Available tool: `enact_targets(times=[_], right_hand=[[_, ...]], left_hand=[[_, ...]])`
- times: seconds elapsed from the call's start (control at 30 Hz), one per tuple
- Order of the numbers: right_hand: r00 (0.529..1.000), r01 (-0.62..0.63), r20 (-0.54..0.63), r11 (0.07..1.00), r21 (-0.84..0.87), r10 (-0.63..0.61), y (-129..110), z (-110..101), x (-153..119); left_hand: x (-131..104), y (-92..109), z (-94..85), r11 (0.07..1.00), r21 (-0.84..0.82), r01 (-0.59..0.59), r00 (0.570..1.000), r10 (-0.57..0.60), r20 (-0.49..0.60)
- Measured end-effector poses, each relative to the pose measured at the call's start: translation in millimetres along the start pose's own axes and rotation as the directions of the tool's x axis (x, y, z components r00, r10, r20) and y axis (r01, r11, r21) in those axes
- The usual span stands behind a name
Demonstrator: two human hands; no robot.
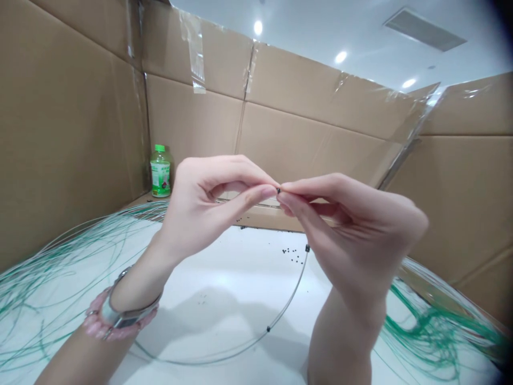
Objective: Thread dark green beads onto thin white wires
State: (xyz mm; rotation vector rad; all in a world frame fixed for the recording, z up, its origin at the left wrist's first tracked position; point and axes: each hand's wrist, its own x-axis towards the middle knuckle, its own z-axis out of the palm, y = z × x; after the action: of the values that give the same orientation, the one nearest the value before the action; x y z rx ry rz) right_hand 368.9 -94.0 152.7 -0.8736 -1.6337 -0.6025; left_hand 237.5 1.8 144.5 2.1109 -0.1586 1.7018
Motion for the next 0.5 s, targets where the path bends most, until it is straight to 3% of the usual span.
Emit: enact_targets(times=[0.17, 0.3, 0.5], right_hand=[[0.997, -0.074, 0.003, 0.982, 0.173, 0.075, 4.0, 0.0, 0.9], [0.996, -0.09, 0.003, 0.983, 0.16, 0.091, 2.5, 3.2, 0.8], [0.969, -0.218, 0.131, 0.975, 0.045, 0.21, 4.3, 2.7, 0.7]], left_hand=[[-0.5, 1.7, -0.4, 0.999, 0.052, 0.011, 1.0, -0.012, 0.017], [-1.6, 0.4, 1.7, 0.971, 0.211, -0.109, 0.993, 0.118, -0.029], [-3.1, -8.1, 2.6, 0.895, 0.396, -0.206, 0.969, 0.243, -0.046]])
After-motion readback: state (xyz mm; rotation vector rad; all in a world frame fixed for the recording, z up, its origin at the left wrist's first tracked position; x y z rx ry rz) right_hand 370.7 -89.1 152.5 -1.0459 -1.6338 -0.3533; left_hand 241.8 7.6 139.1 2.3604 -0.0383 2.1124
